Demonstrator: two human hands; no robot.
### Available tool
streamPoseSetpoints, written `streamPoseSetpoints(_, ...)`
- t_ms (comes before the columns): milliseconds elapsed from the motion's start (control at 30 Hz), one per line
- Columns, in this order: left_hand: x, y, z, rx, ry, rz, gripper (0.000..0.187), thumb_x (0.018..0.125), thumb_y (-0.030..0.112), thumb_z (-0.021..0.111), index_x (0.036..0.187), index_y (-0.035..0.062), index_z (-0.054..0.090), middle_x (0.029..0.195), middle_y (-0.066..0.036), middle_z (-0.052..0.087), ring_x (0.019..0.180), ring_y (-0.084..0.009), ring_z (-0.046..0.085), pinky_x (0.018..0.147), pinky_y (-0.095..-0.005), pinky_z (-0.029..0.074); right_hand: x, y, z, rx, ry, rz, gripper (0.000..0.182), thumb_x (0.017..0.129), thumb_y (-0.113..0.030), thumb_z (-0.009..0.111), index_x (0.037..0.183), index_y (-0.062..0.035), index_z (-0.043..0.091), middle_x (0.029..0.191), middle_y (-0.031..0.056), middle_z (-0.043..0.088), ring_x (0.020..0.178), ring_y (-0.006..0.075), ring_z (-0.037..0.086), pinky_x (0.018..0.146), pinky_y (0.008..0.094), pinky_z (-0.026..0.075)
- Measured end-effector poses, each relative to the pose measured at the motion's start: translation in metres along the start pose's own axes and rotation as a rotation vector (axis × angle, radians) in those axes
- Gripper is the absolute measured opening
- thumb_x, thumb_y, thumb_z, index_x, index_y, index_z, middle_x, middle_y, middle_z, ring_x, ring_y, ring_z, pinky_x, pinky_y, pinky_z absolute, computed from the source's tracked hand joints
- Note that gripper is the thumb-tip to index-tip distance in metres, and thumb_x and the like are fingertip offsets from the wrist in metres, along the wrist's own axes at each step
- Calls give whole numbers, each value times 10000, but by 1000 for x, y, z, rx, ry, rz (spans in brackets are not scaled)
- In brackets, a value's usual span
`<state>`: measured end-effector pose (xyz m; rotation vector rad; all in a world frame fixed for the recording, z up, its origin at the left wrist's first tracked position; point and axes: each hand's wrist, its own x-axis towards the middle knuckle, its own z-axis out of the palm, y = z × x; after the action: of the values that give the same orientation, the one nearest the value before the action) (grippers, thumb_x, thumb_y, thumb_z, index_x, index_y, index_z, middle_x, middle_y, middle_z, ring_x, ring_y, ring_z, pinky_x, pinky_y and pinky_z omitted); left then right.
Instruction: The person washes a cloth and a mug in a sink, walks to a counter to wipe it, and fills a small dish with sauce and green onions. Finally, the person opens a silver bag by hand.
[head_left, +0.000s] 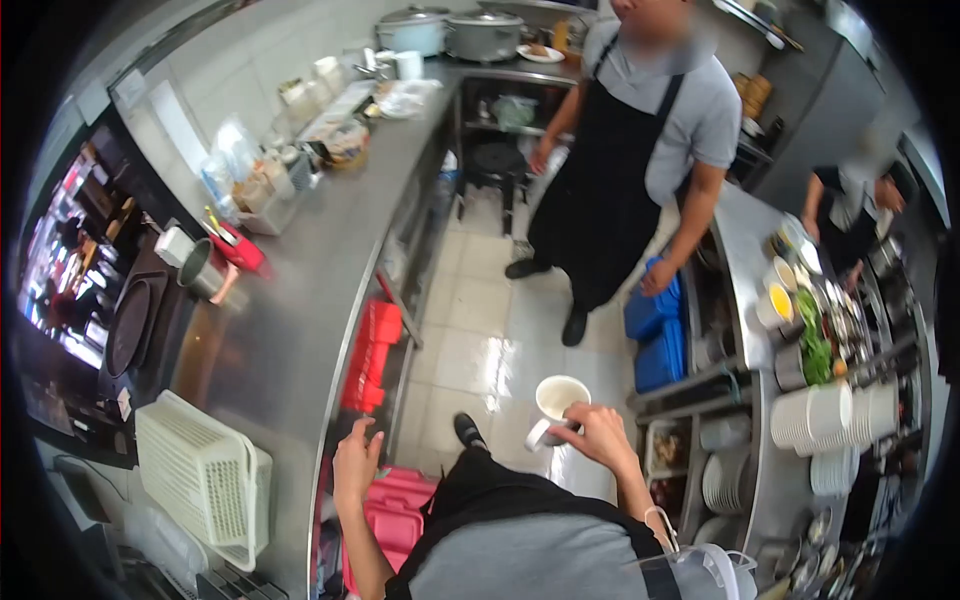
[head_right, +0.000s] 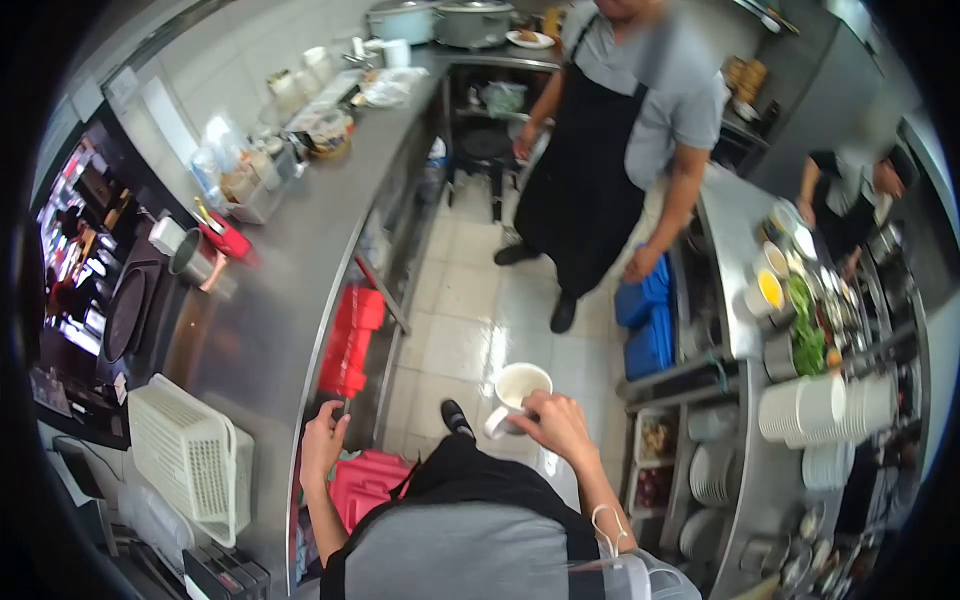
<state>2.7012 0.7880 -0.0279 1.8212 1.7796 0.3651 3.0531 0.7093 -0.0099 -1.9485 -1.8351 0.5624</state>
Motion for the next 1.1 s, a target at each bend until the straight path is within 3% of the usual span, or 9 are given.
streamPoseSetpoints(133, 68, -7, -45, 11, 130, -77, 301, 847, 262, 543, 1091, 87, 530, 781, -193, 622, 770, -376, 599, 671, -452, 457, 94, -21, 23, 10, -98, -125, 345, 719, -410, 680, 755, -71, 629, 719, 97, 623, 671, 328, 590, 579, 401, 450)
streamPoseSetpoints(233, 123, -19, -61, 24, 92, -116, 325, 844, 286, 539, 1100, 87, 524, 822, -203, 624, 799, -382, 598, 691, -459, 457, 163, -43, 24, 34, -124, -176, 324, 734, -394, 668, 766, -74, 634, 723, 95, 622, 672, 319, 591, 579, 400, 450)
streamPoseSetpoints(333, 164, -29, -64, 121, 87, -56, 343, 836, 298, 548, 1105, 87, 521, 805, -198, 628, 804, -389, 594, 695, -462, 458, 213, -58, 28, 46, -130, -226, 296, 757, -375, 648, 772, -80, 637, 730, 88, 621, 684, 310, 590, 584, 395, 453)
streamPoseSetpoints(467, 201, -25, -76, -9, -7, -118, 355, 828, 319, 559, 1109, 107, 517, 729, -172, 625, 785, -393, 589, 691, -466, 464, 287, -71, 36, 75, -71, -275, 289, 762, -354, 649, 764, -67, 625, 743, 91, 616, 702, 306, 587, 591, 387, 448)
streamPoseSetpoints(567, 219, -44, -66, 20, 92, -144, 339, 826, 300, 567, 1108, 117, 520, 693, -162, 612, 738, -382, 591, 653, -461, 459, 356, -69, 49, 109, -102, -333, 307, 755, -339, 661, 745, -41, 589, 740, 106, 598, 695, 317, 567, 603, 395, 436)
streamPoseSetpoints(833, 278, -62, -65, -28, 182, -459, 312, 813, 250, 596, 1080, 99, 540, 644, -140, 599, 661, -343, 602, 607, -435, 458, 637, -50, 95, -16, -27, -593, 210, 775, -247, 628, 813, -45, 583, 819, 136, 573, 780, 336, 567, 686, 431, 441)
streamPoseSetpoints(933, 314, -63, -69, -127, 238, -507, 306, 810, 224, 602, 1077, 90, 539, 620, -138, 592, 620, -332, 597, 584, -416, 454, 754, -37, 114, -86, 27, -664, 189, 770, -210, 630, 838, -40, 583, 845, 143, 558, 807, 343, 561, 715, 429, 445)
streamPoseSetpoints(1000, 338, -42, -83, -93, 277, -512, 302, 807, 209, 605, 1077, 91, 539, 612, -138, 590, 606, -327, 594, 574, -407, 451, 825, -42, 110, -117, -81, -633, 168, 776, -194, 622, 833, -42, 581, 883, 141, 544, 841, 339, 555, 743, 424, 446)
streamPoseSetpoints(1100, 375, -22, -89, -108, 342, -521, 299, 806, 200, 605, 1077, 92, 539, 613, -138, 591, 598, -321, 593, 565, -399, 448, 924, -44, 121, -130, 0, -726, 144, 772, -152, 602, 860, -46, 563, 928, 148, 531, 853, 344, 558, 731, 424, 460)
